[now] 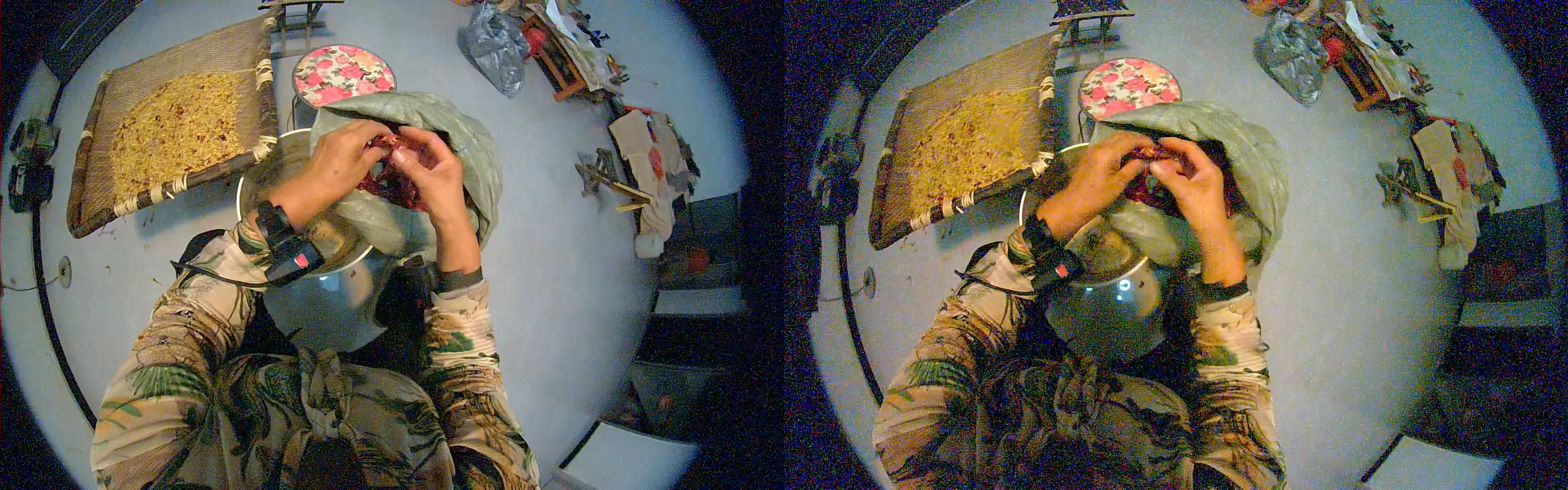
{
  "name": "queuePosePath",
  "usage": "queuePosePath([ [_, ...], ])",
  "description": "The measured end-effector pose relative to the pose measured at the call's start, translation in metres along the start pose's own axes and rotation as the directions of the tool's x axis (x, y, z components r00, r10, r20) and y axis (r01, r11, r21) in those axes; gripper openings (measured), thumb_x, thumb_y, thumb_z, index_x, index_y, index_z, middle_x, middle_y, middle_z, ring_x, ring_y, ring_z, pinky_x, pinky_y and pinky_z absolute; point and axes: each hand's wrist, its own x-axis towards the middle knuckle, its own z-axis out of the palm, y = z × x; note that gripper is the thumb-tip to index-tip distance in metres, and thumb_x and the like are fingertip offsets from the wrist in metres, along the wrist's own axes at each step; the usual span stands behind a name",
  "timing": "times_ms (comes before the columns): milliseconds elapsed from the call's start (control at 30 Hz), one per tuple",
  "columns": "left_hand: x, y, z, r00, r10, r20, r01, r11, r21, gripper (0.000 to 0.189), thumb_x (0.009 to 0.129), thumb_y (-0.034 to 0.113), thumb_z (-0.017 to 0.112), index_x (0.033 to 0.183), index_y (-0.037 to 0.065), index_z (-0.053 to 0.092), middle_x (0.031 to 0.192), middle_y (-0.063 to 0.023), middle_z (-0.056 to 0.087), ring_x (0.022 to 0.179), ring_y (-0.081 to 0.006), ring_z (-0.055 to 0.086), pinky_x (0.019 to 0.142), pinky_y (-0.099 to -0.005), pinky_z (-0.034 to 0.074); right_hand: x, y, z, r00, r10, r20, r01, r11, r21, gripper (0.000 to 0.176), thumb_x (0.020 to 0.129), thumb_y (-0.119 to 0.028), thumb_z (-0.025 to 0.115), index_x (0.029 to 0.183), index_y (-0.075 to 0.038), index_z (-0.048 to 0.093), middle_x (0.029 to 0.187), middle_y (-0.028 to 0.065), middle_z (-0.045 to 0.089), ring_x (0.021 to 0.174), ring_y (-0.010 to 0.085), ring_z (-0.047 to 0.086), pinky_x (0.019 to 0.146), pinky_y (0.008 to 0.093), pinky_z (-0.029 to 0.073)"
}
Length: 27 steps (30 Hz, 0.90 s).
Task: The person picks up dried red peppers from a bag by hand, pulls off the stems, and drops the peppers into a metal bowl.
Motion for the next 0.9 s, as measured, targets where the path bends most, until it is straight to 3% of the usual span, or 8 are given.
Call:
queuePosePath([
  [100,-0.001,0.002,0.002,0.998,-0.053,0.015,0.053,0.998,-0.013,0.026,0.079,0.012,0.061,0.104,0.002,0.061,0.097,-0.0148,0.065,0.089,-0.0312,0.063,0.08,-0.0366,0.05,0.002,0.006,0.003,0.987,-0.162,-0.015,0.158,0.979,-0.126,0.032,0.075,-0.01,0.071,0.105,-0.003,0.062,0.099,0.0086,0.062,0.093,0.0181,0.059,0.082,0.0286,0.047],
  [200,-0.001,0.006,0.003,0.994,-0.107,0.009,0.107,0.991,-0.081,0.025,0.077,0.009,0.063,0.101,0.005,0.06,0.081,-0.0137,0.065,0.072,-0.0276,0.064,0.065,-0.0366,0.051,0.003,0.011,0.003,0.965,-0.262,-0.028,0.252,0.949,-0.186,0.024,0.073,-0.007,0.071,0.096,-0.002,0.064,0.104,0.0104,0.061,0.1,0.0203,0.057,0.087,0.031,0.045],
  [300,0.0,0.006,0.004,0.991,-0.117,0.068,0.129,0.963,-0.235,0.027,0.077,0.007,0.063,0.103,0.005,0.058,0.083,-0.013,0.065,0.07,-0.0226,0.064,0.063,-0.0336,0.05,0.003,0.009,0.005,0.956,-0.289,-0.045,0.275,0.942,-0.19,0.018,0.073,-0.006,0.07,0.09,-0.002,0.065,0.105,0.0113,0.061,0.101,0.0218,0.057,0.088,0.0315,0.044],
  [600,0.001,0.006,0.006,0.989,-0.145,0.03,0.148,0.965,-0.217,0.032,0.076,0.006,0.065,0.107,0.003,0.058,0.087,-0.0112,0.066,0.069,-0.0175,0.061,0.064,-0.0307,0.05,0.003,0.004,0.003,0.905,-0.423,-0.048,0.374,0.844,-0.385,0.012,0.073,-0.004,0.069,0.083,-0.001,0.064,0.104,0.0142,0.062,0.099,0.0257,0.059,0.087,0.0336,0.045],
  [700,0.002,0.009,0.003,0.971,-0.237,0.036,0.237,0.929,-0.283,0.031,0.082,0.01,0.063,0.112,0.004,0.058,0.094,-0.0055,0.066,0.072,-0.0119,0.057,0.066,-0.0261,0.048,0.002,0.004,0.002,0.898,-0.435,-0.06,0.369,0.821,-0.435,0.011,0.073,-0.004,0.068,0.082,0.0,0.063,0.103,0.0148,0.063,0.097,0.0268,0.06,0.086,0.034,0.046],
  [900,0.002,0.013,-0.002,0.992,-0.122,-0.029,0.112,0.964,-0.243,0.03,0.083,0.01,0.063,0.112,0.004,0.058,0.096,-0.0059,0.066,0.077,-0.0122,0.061,0.069,-0.0265,0.05,0.0,0.005,0.003,0.894,-0.447,-0.035,0.356,0.755,-0.551,0.01,0.073,-0.003,0.065,0.082,-0.001,0.061,0.103,0.015,0.062,0.095,0.0291,0.059,0.083,0.0353,0.047],
])
